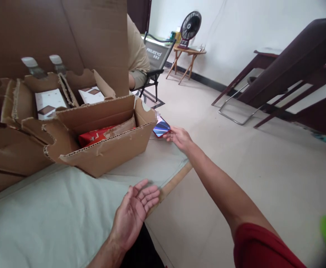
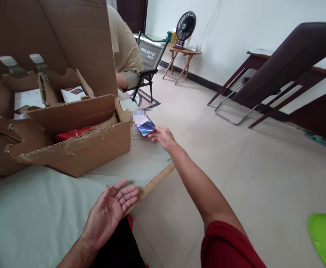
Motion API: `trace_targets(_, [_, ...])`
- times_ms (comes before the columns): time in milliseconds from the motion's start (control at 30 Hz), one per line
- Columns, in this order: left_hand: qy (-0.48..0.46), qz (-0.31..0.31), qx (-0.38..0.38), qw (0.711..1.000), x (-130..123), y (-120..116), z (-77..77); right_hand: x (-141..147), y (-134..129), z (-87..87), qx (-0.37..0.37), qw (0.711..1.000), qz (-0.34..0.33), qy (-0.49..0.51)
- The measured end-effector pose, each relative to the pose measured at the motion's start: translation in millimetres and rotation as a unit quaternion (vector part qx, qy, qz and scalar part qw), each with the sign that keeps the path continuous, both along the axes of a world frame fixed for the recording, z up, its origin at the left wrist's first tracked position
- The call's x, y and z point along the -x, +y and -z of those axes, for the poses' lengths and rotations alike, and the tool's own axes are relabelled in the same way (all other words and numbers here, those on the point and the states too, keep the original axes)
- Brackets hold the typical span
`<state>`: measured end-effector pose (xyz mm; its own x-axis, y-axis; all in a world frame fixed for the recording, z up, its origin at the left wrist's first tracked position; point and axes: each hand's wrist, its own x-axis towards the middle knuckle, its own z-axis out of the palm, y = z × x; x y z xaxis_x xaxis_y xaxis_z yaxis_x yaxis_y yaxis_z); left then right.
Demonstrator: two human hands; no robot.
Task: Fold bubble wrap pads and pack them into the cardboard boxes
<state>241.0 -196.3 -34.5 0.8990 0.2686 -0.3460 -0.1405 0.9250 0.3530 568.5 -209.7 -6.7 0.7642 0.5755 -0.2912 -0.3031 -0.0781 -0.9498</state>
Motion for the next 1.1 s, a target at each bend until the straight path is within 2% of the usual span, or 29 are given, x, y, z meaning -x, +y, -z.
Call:
trace_targets(167, [0.003, 0.017, 0.0, 1.0, -1, 0, 0.6, -25, 66, 9.2, 0.042, 0.999, -0.013, 0.012])
trace_targets(300, [0.007, 0.029, 0.004, 1.0, -1, 2, 1.3, -36, 92, 16.3, 0.062, 0.998, 0.013, -0.013])
trace_targets(400, [0.008, 0.033, 0.003, 0.999, -3, 2, 1.1, -36, 88, 22.7, 0.061, 0.995, 0.052, -0.054])
trace_targets(567, [0.028, 0.011, -0.019, 0.999, -5, -5, -2.4, -13, 53, 29.7, 0.027, 0.985, 0.088, -0.145])
trace_targets(667, [0.074, -0.036, -0.105, 0.991, 10, -3, -3.0, 13, 29, 28.6, 0.005, 0.977, 0.079, -0.197])
trace_targets(733, [0.152, -0.107, -0.218, 0.958, 29, 8, -2.7, 32, 16, 27.1, -0.007, 0.971, 0.052, -0.231])
trace_targets(767, [0.197, -0.158, -0.28, 0.926, 39, 17, -3.0, 43, 12, 26.5, -0.013, 0.968, 0.033, -0.247])
trace_targets(833, [0.273, -0.269, -0.381, 0.842, 55, 37, -5.3, 62, 7, 25.8, -0.025, 0.961, -0.01, -0.274])
trace_targets(867, [0.293, -0.306, -0.417, 0.804, 59, 47, -7.4, 70, 6, 25.6, -0.031, 0.958, -0.03, -0.284])
trace_targets(900, [0.3, -0.323, -0.444, 0.78, 60, 57, -10.0, 78, 7, 25.7, -0.035, 0.954, -0.048, -0.293])
trace_targets(967, [0.284, -0.309, -0.48, 0.77, 54, 70, -16.0, 88, 10, 26.3, -0.039, 0.947, -0.077, -0.309])
trace_targets(1100, [0.225, -0.268, -0.487, 0.8, 30, 71, -25.2, 92, 11, 28.7, -0.035, 0.936, -0.092, -0.337])
